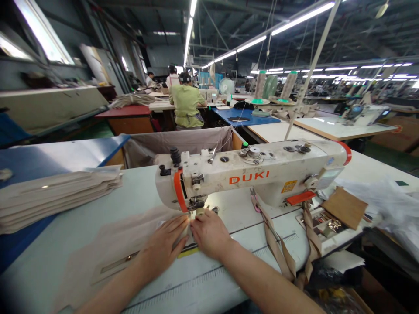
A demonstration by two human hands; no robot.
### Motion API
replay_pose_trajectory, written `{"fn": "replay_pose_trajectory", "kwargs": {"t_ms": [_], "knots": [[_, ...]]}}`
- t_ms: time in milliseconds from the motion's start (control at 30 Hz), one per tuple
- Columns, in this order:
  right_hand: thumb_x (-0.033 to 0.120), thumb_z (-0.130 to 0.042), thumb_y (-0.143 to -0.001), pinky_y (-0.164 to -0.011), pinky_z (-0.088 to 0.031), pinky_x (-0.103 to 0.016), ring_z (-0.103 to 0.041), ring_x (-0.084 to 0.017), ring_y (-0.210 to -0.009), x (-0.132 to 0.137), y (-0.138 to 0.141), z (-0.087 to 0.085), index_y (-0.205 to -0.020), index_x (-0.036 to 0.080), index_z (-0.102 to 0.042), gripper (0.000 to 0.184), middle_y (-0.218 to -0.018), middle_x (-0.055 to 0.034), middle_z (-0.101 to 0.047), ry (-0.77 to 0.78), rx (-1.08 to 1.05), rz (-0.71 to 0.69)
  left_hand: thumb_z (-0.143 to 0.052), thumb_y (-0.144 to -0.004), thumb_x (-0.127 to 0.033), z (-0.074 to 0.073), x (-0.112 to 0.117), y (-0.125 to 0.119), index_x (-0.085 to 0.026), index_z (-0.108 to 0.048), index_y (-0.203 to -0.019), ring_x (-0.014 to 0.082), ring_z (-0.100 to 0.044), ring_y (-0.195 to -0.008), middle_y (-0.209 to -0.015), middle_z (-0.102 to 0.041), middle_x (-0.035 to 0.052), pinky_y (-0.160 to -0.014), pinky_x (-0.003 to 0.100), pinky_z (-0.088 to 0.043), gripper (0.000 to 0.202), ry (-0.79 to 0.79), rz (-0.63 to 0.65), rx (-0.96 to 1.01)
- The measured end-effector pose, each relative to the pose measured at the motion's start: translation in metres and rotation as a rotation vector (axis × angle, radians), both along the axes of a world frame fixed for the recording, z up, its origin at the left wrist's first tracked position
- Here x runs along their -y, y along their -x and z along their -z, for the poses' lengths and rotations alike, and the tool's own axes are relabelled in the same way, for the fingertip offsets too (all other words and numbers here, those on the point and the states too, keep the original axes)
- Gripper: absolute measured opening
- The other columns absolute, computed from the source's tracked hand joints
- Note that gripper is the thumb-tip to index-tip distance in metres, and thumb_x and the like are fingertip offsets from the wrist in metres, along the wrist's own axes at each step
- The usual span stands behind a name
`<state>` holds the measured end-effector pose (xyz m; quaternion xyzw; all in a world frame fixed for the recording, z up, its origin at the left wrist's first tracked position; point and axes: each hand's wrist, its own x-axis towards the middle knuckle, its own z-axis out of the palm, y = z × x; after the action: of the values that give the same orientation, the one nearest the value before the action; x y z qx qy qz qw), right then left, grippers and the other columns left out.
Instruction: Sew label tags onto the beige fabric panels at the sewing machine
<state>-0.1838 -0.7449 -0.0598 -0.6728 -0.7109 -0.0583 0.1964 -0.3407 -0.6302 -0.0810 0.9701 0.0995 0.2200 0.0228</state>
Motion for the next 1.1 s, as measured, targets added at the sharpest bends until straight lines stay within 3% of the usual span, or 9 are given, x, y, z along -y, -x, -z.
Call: {"fn": "replay_pose_trajectory", "kwargs": {"t_ms": [367,1100], "knots": [[0.020,-0.046,-0.096,-0.083,-0.040,-0.034,-0.054,-0.021,-0.089,-0.0012,-0.0005,0.0007,-0.095,0.016,-0.066,0.021,-0.091,-0.0068,-0.064,0.002,0.007,0.040,-0.047,-0.091,-0.025,-0.0010,-0.0007,-0.0050,-0.008,-0.060,-0.122,0.0279,-0.063,-0.111,-0.121,-0.067,0.0174,-0.095,0.043,-0.053,0.038,-0.046,0.022,0.020],[0.017,-0.049,-0.095,-0.080,-0.037,-0.033,-0.054,-0.020,-0.087,0.0003,-0.0008,-0.0006,-0.094,0.015,-0.064,0.016,-0.089,-0.0070,-0.063,0.008,0.020,0.020,-0.046,-0.093,-0.028,-0.0029,0.0045,-0.0027,-0.016,-0.058,-0.126,0.0263,-0.060,-0.115,-0.127,-0.064,0.0136,-0.100,0.044,-0.049,0.037,0.052,-0.030,-0.009]]}}
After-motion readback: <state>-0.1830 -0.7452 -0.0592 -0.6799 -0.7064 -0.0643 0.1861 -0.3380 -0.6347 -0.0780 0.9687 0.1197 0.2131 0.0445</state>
